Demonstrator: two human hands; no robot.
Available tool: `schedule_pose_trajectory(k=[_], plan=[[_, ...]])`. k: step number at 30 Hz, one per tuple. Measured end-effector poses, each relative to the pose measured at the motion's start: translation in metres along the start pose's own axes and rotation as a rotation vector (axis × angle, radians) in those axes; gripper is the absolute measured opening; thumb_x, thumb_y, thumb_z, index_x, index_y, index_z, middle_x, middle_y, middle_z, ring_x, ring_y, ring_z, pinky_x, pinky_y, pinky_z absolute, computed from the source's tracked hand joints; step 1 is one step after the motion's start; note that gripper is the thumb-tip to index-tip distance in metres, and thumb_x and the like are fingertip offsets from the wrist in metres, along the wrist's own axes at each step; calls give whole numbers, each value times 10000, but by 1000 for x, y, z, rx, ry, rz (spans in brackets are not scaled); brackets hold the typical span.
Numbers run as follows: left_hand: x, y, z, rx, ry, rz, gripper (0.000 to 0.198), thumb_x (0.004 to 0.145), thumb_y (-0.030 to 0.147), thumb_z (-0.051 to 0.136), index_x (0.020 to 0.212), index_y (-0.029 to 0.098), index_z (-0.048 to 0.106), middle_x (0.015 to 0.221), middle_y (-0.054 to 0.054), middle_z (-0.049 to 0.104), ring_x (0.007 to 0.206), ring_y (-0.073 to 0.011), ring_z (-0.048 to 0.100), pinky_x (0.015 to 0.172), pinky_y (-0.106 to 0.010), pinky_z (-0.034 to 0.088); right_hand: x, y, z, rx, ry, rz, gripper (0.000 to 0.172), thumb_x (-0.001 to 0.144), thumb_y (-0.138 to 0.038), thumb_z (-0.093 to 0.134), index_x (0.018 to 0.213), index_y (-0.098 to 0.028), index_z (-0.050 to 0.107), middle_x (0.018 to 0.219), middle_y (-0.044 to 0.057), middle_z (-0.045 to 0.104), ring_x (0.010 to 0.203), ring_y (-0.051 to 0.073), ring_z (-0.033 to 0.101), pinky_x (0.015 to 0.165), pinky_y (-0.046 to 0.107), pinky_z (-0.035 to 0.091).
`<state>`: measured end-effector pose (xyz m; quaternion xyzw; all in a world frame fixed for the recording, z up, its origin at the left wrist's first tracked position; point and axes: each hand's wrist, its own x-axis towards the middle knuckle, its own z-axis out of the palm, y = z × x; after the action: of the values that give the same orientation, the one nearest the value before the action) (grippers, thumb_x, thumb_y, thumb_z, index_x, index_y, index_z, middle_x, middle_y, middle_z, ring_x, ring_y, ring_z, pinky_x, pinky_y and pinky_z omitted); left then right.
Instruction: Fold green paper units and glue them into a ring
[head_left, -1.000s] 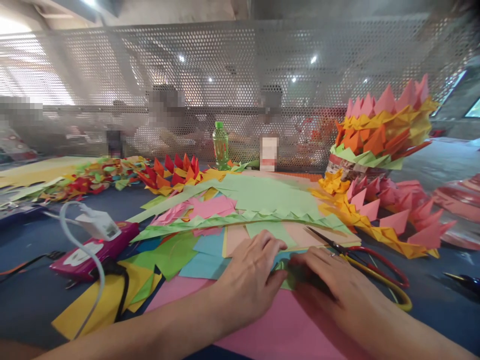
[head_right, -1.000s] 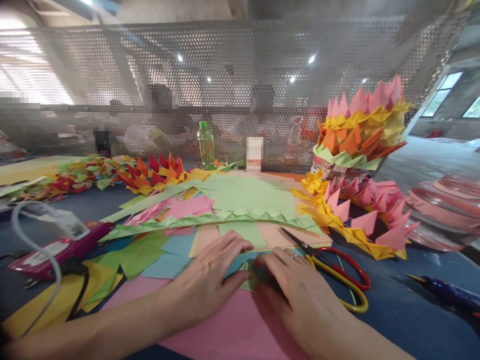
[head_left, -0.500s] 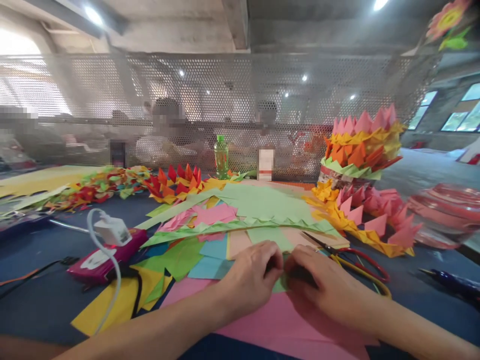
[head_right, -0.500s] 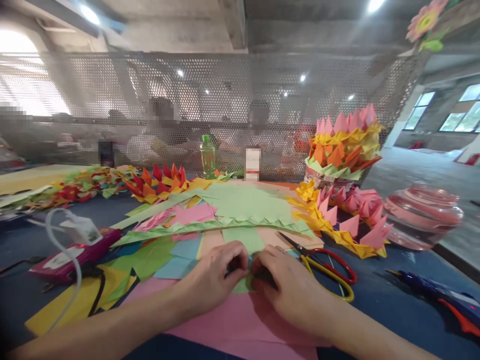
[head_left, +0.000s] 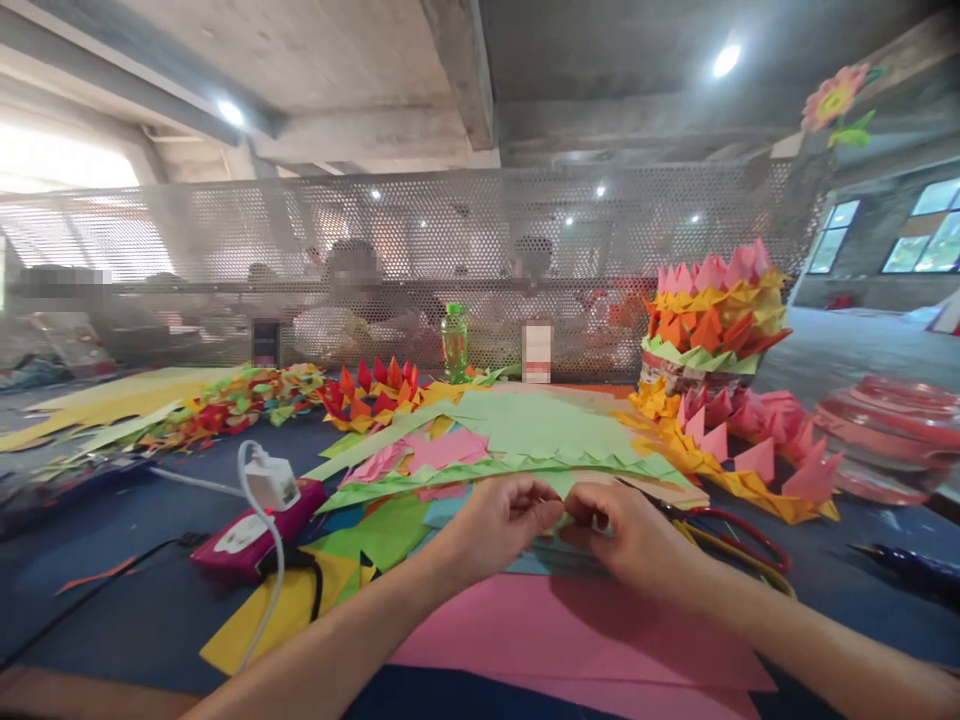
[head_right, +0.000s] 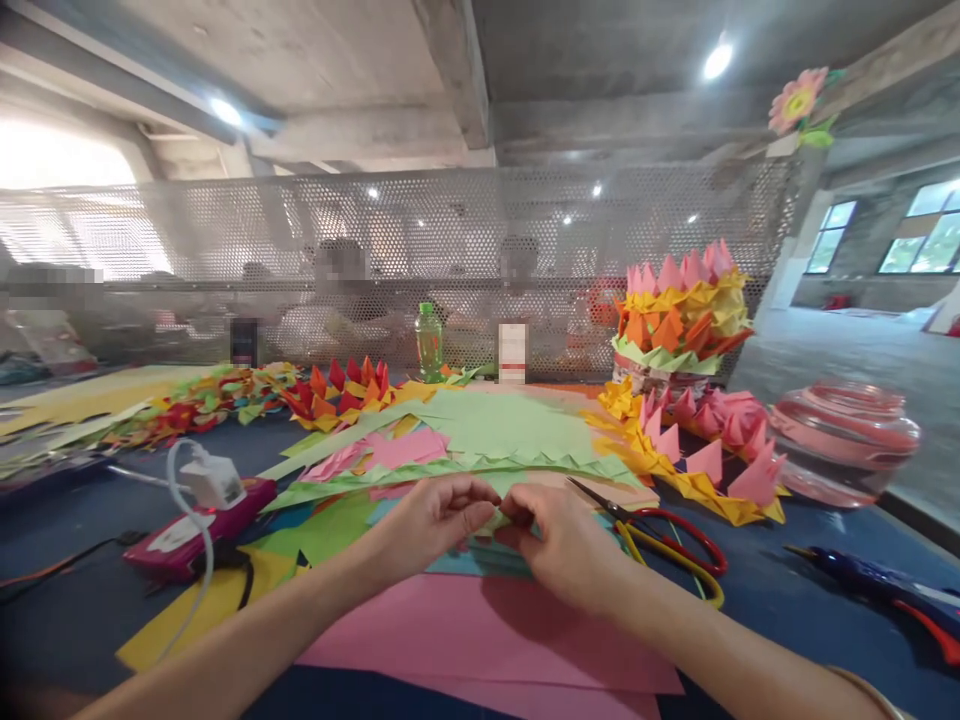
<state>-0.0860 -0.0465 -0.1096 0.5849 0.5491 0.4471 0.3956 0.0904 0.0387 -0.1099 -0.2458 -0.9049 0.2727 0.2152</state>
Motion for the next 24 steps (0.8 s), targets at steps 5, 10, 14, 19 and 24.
schedule_pose_trajectory(k=[5,10,14,19,24], plan=[[-3,-3,-4,11,-105,-64,372,787,487,725,877,132,660,721,-28,674,639,-132,611,562,-211,420,-11,7,1,49,30,15,119,853,-228,584,739,-197,570,678,-28,553,663,148,498,612,256,365],[-4,-2,-5,-86,-147,-92,388,697,433,817,870,125,656,778,-35,711,684,-123,633,611,-204,451,-12,12,0,87,35,22,113,829,-215,615,729,-187,570,663,-32,552,649,142,501,594,249,354],[-3,-1,-5,-107,-87,-161,429,691,518,779,733,126,609,764,-101,747,609,-159,664,511,-228,477,-12,11,0,121,21,13,97,804,-196,635,733,-184,569,657,-40,548,636,134,493,584,242,353],[-4,0,-4,-124,-78,-189,484,653,569,789,710,142,568,724,-103,747,501,-150,642,453,-228,463,-14,7,-2,155,17,8,139,799,-180,634,719,-191,521,652,-48,516,626,121,464,569,229,339],[-4,5,-4,-133,-69,-195,532,632,609,801,704,140,562,722,-97,744,524,-150,663,507,-234,490,-10,8,-2,201,3,1,134,792,-199,648,722,-187,534,627,-53,486,595,114,435,541,224,330]])
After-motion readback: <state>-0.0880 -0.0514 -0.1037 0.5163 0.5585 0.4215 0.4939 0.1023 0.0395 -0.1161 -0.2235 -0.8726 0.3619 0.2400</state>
